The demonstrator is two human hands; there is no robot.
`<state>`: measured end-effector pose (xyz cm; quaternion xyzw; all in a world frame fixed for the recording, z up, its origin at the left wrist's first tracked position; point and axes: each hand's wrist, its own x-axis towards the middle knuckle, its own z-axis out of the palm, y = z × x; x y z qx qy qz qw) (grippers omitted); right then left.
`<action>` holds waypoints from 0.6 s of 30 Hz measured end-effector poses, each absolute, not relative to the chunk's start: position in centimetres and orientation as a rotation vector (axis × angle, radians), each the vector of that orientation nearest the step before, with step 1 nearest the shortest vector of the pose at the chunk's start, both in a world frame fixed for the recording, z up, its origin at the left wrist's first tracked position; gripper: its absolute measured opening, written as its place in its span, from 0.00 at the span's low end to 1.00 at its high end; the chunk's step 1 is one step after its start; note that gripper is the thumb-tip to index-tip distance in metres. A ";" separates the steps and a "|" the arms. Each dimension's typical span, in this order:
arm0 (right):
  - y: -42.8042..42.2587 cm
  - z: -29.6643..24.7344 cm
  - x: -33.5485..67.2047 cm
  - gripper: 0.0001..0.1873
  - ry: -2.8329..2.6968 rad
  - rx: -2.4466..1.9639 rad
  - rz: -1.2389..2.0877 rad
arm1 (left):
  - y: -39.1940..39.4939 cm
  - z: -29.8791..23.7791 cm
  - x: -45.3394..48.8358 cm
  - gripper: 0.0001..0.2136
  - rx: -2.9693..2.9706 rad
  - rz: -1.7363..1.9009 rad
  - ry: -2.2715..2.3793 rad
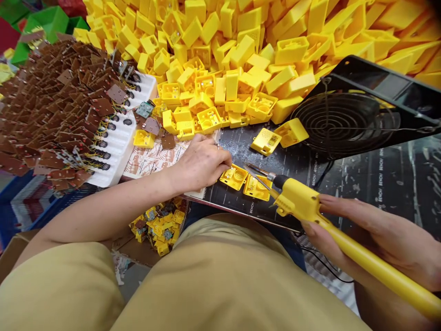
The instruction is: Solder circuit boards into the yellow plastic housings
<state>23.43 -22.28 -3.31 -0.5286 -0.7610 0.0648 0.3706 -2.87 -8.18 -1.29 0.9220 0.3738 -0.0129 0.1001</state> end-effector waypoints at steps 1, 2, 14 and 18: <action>-22.1 -3.2 23.3 0.21 -2.000 -1.293 0.177 | -8.2 -1.3 -2.8 0.08 2.728 -0.046 1.113; -22.0 -3.0 23.0 0.18 -2.036 -1.254 0.186 | -8.2 -1.2 -2.7 0.08 2.733 -0.060 1.119; -20.5 -0.8 20.2 0.11 -2.161 -1.041 0.186 | -7.9 -0.5 -1.7 0.10 2.858 -0.190 1.051; -21.1 -0.5 20.9 0.08 -2.170 -1.094 0.191 | -7.9 -0.4 -1.3 0.10 2.892 -0.246 1.034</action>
